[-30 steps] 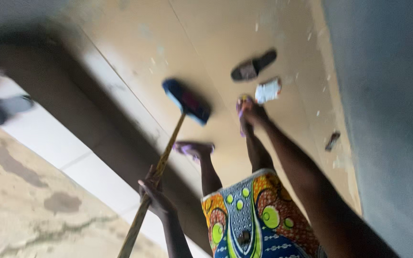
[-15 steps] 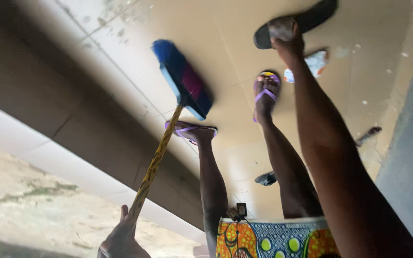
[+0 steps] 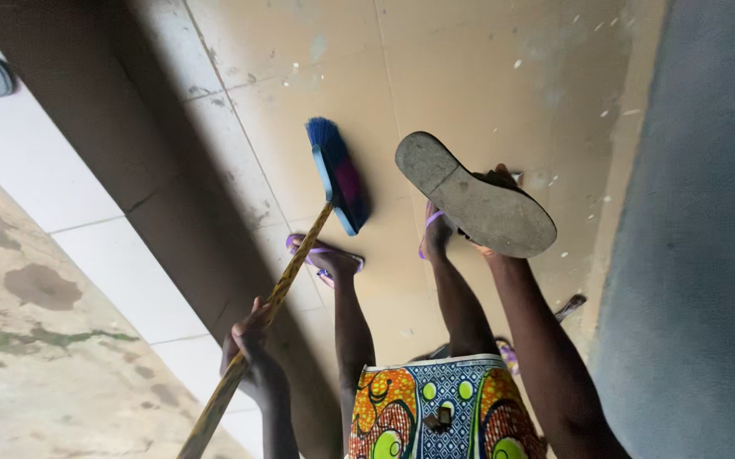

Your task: The person sweeps trash and sandals across a tiled porch using a broom, picking up individual pieces of litter by hand to place them into a bucket.

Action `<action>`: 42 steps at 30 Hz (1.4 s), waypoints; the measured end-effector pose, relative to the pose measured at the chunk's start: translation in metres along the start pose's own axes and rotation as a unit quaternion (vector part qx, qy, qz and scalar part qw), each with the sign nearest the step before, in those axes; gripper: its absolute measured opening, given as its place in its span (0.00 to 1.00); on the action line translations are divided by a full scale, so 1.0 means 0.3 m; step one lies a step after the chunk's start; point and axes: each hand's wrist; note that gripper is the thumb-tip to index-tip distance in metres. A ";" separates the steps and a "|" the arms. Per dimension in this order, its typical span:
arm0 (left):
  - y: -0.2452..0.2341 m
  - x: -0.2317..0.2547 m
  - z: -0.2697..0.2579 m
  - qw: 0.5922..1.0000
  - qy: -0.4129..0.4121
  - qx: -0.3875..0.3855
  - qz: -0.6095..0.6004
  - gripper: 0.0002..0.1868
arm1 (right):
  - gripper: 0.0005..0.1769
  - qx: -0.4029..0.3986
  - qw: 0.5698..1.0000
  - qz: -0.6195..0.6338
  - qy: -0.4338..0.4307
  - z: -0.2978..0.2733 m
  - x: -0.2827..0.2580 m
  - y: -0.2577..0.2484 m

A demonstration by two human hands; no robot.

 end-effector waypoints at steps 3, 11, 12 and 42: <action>-0.013 -0.005 -0.011 1.000 0.014 0.001 -0.023 0.25 | 0.11 -0.010 1.000 -0.002 -0.015 -0.101 -0.102 0.147; -0.133 -0.104 -0.009 0.999 0.033 0.007 -0.042 0.23 | 0.11 -0.011 0.997 -0.073 0.005 -0.179 -0.081 0.378; -0.152 -0.118 -0.010 0.998 0.028 0.011 -0.052 0.22 | 0.11 -0.008 0.996 -0.089 0.018 -0.179 -0.061 0.409; -0.947 -0.220 0.465 0.935 -0.163 0.219 -0.225 0.22 | 0.28 -0.258 0.880 -0.313 0.248 -0.067 1.180 2.123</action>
Point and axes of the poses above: each hand's wrist, its own z-axis towards the middle knuckle, its own y-axis out of the palm, x = y × z, and after that the axes turned 2 degrees about -z, right-handed
